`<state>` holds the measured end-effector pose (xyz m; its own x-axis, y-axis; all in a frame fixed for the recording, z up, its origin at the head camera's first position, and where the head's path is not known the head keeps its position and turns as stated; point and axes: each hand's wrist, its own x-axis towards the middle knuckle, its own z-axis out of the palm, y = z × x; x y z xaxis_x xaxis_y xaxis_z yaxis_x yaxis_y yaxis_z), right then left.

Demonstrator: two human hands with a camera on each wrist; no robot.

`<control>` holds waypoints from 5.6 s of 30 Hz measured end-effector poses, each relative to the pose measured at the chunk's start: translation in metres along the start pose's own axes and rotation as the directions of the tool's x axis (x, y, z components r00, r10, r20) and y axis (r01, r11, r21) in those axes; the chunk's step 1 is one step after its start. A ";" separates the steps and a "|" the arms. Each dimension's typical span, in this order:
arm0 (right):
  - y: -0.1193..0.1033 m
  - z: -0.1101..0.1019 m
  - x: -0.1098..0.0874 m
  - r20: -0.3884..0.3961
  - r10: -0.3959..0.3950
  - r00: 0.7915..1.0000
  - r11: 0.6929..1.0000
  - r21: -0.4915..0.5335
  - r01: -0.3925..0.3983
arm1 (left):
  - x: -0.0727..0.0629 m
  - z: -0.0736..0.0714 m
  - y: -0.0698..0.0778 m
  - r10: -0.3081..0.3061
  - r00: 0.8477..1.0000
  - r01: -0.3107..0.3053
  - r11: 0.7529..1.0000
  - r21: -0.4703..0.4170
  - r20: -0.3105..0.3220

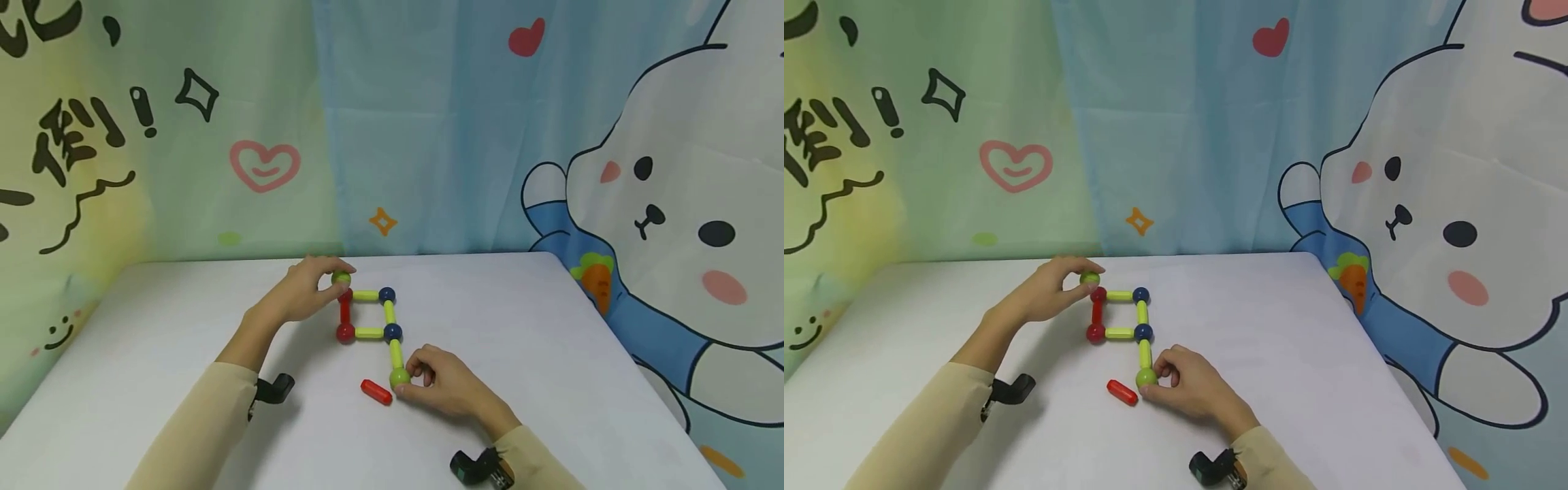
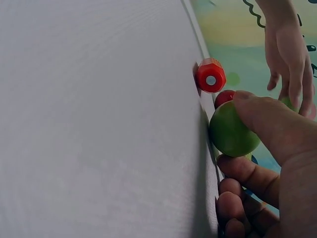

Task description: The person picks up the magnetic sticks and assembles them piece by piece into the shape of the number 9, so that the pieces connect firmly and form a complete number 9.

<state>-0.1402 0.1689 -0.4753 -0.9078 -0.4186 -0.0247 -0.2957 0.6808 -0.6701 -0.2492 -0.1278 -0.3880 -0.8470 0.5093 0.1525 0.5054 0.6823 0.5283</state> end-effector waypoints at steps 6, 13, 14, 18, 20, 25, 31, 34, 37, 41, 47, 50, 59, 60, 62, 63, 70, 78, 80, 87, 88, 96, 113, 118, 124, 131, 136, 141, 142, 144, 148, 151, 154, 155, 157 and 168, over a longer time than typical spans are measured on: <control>0.000 -0.002 0.001 0.003 0.010 1.000 1.000 -0.015 -0.010 | -0.027 -0.001 0.005 0.047 0.998 -0.042 0.995 -0.094 0.049; -0.005 0.002 0.002 -0.011 0.022 1.000 1.000 -0.006 -0.022 | -0.056 0.003 0.002 0.040 0.995 -0.029 0.993 -0.112 0.095; -0.006 0.002 0.002 -0.013 0.021 1.000 1.000 -0.006 -0.021 | -0.059 0.004 0.001 0.038 0.994 -0.027 0.994 -0.106 0.102; -0.006 0.004 0.000 -0.022 0.030 0.999 1.000 -0.001 -0.030 | -0.070 0.011 -0.002 0.037 0.988 -0.021 0.994 -0.106 0.149; -0.006 0.004 0.000 -0.024 0.030 0.999 1.000 -0.003 -0.030 | -0.074 0.015 -0.003 0.022 0.984 0.000 0.993 -0.118 0.179; -0.004 0.003 0.000 -0.023 0.022 0.999 1.000 -0.010 -0.022 | -0.084 0.025 -0.006 -0.009 0.974 0.035 0.993 -0.113 0.226; -0.004 0.004 0.002 -0.027 0.006 1.000 1.000 -0.013 -0.006 | -0.090 0.031 -0.008 -0.029 0.971 0.052 0.995 -0.091 0.239; -0.005 0.003 0.003 -0.036 0.002 0.999 1.000 -0.017 -0.003 | -0.092 0.030 -0.008 -0.040 0.967 0.065 0.994 -0.092 0.252; -0.005 0.003 0.003 -0.037 0.000 0.999 1.000 -0.013 -0.001 | -0.095 0.027 -0.008 -0.052 0.962 0.078 0.993 -0.091 0.267; -0.005 0.004 0.002 -0.034 0.003 0.999 1.000 -0.010 -0.003 | -0.098 0.025 -0.009 -0.041 0.959 0.068 0.994 -0.086 0.280; -0.006 0.005 0.002 -0.036 0.012 0.999 1.000 -0.007 -0.013 | -0.100 0.031 -0.014 -0.040 0.957 0.069 0.993 -0.092 0.287; -0.007 0.005 0.002 -0.036 0.016 0.999 1.000 -0.005 -0.016 | -0.102 0.034 -0.016 -0.032 0.961 0.062 0.993 -0.101 0.274; -0.006 0.006 0.002 -0.043 0.029 0.999 0.999 -0.019 -0.030 | -0.099 0.040 -0.005 -0.041 0.977 0.050 0.998 -0.036 0.208; -0.005 0.006 0.002 -0.044 0.030 0.999 0.999 -0.019 -0.031 | -0.098 0.041 -0.003 -0.035 0.980 0.040 0.999 -0.023 0.196; -0.006 0.006 0.002 -0.046 0.029 0.999 0.999 -0.016 -0.030 | -0.096 0.044 0.001 -0.020 0.985 0.020 1.000 -0.002 0.173; -0.006 0.006 0.002 -0.045 0.028 0.999 1.000 -0.012 -0.028 | -0.095 0.046 0.002 -0.012 0.986 0.011 1.000 0.008 0.166; -0.007 0.006 0.002 -0.039 0.029 0.999 1.000 -0.001 -0.029 | -0.088 0.053 0.012 -0.003 0.986 0.003 1.000 -0.001 0.169; -0.006 0.004 0.001 -0.046 0.011 0.999 1.000 0.004 -0.010 | -0.078 0.063 0.023 0.059 0.977 -0.060 0.998 0.001 0.204; -0.005 0.004 0.001 -0.043 0.011 0.999 1.000 0.004 -0.010 | -0.076 0.067 0.025 0.087 0.973 -0.092 0.996 0.015 0.215; -0.007 0.005 0.001 -0.031 0.011 0.999 1.000 0.018 -0.010 | -0.072 0.074 0.029 0.107 0.963 -0.115 0.993 0.020 0.246; -0.007 0.005 0.001 -0.032 0.009 0.999 1.000 0.018 -0.008 | -0.072 0.075 0.030 0.106 0.963 -0.114 0.993 0.018 0.249; -0.005 0.005 0.000 -0.039 0.003 0.999 1.000 0.010 -0.003 | -0.071 0.080 0.033 0.136 0.958 -0.146 0.989 0.019 0.253; -0.006 0.004 0.001 -0.020 0.011 1.000 1.000 0.007 -0.011 | -0.064 0.084 0.040 0.168 0.943 -0.199 0.976 0.084 0.286; -0.007 0.004 0.000 -0.017 0.008 1.000 1.000 0.012 -0.008 | -0.063 0.081 0.040 0.138 0.944 -0.173 0.980 0.095 0.301; -0.008 0.003 0.001 -0.022 0.004 1.000 1.000 0.010 -0.003 | -0.063 0.074 0.035 0.130 0.959 -0.151 0.986 0.067 0.252; -0.005 0.005 0.001 -0.026 0.011 1.000 1.000 0.007 -0.011 | -0.064 0.072 0.031 0.145 0.970 -0.159 0.986 0.057 0.196; -0.006 0.005 0.001 -0.026 0.018 1.000 1.000 0.006 -0.018 | -0.065 0.076 0.034 0.105 0.969 -0.118 0.992 0.044 0.223; -0.006 0.005 0.001 -0.028 0.013 1.000 1.000 0.006 -0.013 | -0.065 0.078 0.037 0.081 0.969 -0.097 0.994 0.056 0.235; -0.005 0.005 0.001 -0.029 0.009 1.000 1.000 0.006 -0.009 | -0.065 0.078 0.037 0.080 0.969 -0.097 0.993 0.060 0.235; -0.005 0.005 0.002 -0.031 0.001 1.000 1.000 0.006 -0.001 | -0.065 0.078 0.037 0.078 0.969 -0.096 0.993 0.067 0.233; -0.004 0.005 0.002 -0.033 -0.014 0.999 1.000 0.010 0.014 | -0.067 0.077 0.036 0.081 0.971 -0.099 0.993 0.068 0.227; -0.003 0.005 0.002 -0.036 -0.018 0.999 1.000 0.012 0.018 | -0.068 0.076 0.034 0.091 0.971 -0.108 0.992 0.066 0.222; -0.003 0.005 0.002 -0.036 -0.016 0.999 1.000 0.013 0.016 | -0.069 0.075 0.032 0.108 0.971 -0.126 0.989 0.072 0.213; -0.003 0.005 0.002 -0.035 -0.015 0.999 1.000 0.013 0.016 | -0.070 0.075 0.031 0.113 0.971 -0.132 0.988 0.076 0.209; -0.004 0.004 0.002 -0.030 -0.016 0.999 1.000 0.009 0.017 | -0.071 0.074 0.029 0.117 0.973 -0.135 0.988 0.080 0.201; -0.007 0.001 0.005 0.001 -0.001 1.000 1.000 -0.031 0.001 | -0.078 0.068 0.025 0.088 0.982 -0.102 0.992 0.075 0.168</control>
<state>-0.1427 0.1612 -0.4709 -0.9071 -0.4202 -0.0249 -0.3059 0.6986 -0.6468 -0.1591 -0.1146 -0.4435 -0.7596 0.6480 0.0562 0.5997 0.6644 0.4460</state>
